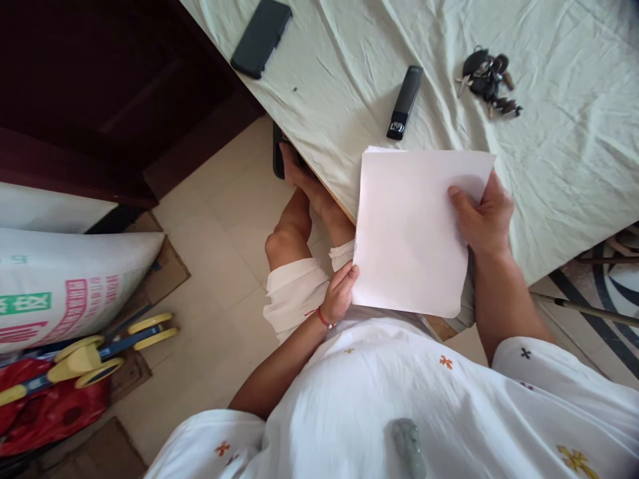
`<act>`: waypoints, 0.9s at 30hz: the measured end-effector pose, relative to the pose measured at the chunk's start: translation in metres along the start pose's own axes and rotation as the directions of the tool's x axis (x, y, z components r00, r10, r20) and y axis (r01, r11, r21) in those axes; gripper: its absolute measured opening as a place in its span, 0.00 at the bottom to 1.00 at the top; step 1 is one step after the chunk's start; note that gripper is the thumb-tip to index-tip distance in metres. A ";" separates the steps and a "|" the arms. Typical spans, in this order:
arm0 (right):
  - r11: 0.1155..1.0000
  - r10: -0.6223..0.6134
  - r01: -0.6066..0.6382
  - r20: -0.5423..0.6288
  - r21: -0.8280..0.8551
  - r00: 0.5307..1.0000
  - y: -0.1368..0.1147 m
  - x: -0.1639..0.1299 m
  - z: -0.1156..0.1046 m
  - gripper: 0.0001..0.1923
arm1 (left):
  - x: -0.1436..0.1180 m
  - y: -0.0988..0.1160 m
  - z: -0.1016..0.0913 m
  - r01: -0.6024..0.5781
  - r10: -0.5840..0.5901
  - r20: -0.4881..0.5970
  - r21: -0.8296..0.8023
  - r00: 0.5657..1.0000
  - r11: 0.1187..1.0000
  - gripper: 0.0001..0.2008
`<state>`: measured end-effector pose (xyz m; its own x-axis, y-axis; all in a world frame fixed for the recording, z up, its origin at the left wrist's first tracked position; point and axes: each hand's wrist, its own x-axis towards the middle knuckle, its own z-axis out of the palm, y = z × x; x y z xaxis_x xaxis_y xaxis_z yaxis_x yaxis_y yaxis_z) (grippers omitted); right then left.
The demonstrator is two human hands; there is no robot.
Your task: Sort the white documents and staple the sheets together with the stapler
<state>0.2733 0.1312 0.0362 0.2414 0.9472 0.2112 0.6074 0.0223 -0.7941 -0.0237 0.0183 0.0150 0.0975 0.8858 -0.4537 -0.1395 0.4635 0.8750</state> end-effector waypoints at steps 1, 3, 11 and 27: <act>0.999 -0.006 0.004 -0.042 -0.043 0.999 0.002 0.002 0.000 0.17 | 0.000 0.001 -0.001 0.003 -0.003 0.002 0.013 1.000 1.000 0.26; 0.991 -0.024 0.008 -0.121 -0.132 0.992 0.006 0.005 -0.001 0.21 | -0.002 0.001 -0.002 0.011 -0.011 0.011 0.039 1.000 0.999 0.26; 0.919 -0.133 0.062 -0.157 -0.389 0.979 0.010 0.005 -0.012 0.19 | -0.008 -0.010 -0.017 0.072 -0.069 -0.027 0.191 0.997 0.979 0.27; 0.809 -0.319 0.479 0.432 -0.339 0.844 -0.060 0.058 0.015 0.17 | -0.008 0.005 -0.020 0.207 -0.196 -0.070 0.204 0.978 0.957 0.36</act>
<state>0.2392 0.1897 0.0877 -0.3167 0.9303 0.1851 0.8641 0.3634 -0.3483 -0.0449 0.0141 0.0190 0.0541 0.7769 -0.6273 0.0876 0.6221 0.7780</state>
